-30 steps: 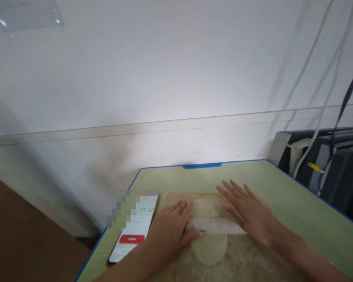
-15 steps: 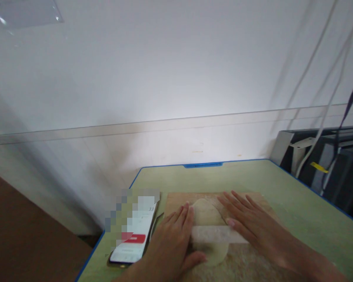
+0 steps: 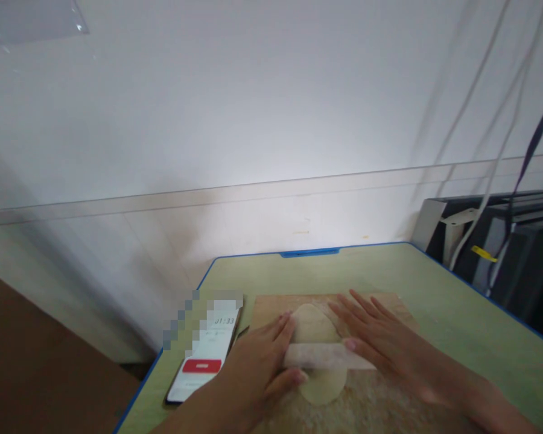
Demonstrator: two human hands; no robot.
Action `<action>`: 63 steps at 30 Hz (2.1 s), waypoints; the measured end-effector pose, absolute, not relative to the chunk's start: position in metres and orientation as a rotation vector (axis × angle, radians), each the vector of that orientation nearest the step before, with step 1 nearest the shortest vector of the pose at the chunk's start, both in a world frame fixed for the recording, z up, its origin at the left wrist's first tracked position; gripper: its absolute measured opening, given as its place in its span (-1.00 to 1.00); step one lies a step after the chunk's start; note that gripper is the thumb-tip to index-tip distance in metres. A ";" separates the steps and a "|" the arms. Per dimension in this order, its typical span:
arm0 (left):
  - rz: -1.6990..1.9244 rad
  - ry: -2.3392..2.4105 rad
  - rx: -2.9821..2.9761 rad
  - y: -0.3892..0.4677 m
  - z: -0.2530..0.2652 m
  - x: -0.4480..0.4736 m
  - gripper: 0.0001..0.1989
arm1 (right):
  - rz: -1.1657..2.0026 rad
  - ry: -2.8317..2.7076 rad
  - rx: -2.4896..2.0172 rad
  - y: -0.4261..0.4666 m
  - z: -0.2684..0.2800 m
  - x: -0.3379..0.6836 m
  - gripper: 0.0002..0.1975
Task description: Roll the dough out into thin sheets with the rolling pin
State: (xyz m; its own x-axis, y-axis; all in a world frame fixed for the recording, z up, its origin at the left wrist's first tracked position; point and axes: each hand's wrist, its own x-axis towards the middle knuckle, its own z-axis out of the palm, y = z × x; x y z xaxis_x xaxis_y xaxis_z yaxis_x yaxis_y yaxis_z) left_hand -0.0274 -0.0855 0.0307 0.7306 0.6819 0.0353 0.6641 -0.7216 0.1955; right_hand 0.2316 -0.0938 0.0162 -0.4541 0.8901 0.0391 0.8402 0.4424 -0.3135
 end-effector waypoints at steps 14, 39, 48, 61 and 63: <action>0.031 1.173 2.742 -0.062 0.028 -0.020 -0.30 | 0.411 -2.239 -1.640 -0.066 -0.005 0.237 -0.33; -0.006 1.077 2.744 -0.075 0.041 -0.023 -0.18 | 0.339 -2.309 -1.623 -0.070 0.001 0.236 -0.40; -0.181 1.042 2.733 -0.106 0.062 -0.027 -0.11 | 0.613 -2.586 -1.347 -0.093 0.015 0.236 -0.38; 0.052 1.024 2.689 -0.077 0.038 -0.031 -0.30 | -0.120 -2.254 -1.575 -0.067 -0.003 0.234 -0.45; -0.043 0.989 2.689 -0.085 0.044 -0.032 -0.25 | 0.028 -2.307 -1.613 -0.073 -0.002 0.234 -0.43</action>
State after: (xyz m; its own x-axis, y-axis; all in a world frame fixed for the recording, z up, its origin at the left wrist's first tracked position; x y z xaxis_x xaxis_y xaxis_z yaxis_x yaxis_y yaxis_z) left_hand -0.0322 -0.0850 0.0444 0.7657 0.6316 -0.1215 0.6397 -0.7284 0.2452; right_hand 0.2335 -0.0730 -0.0017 -0.3080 0.9174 0.2519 0.9109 0.3608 -0.2001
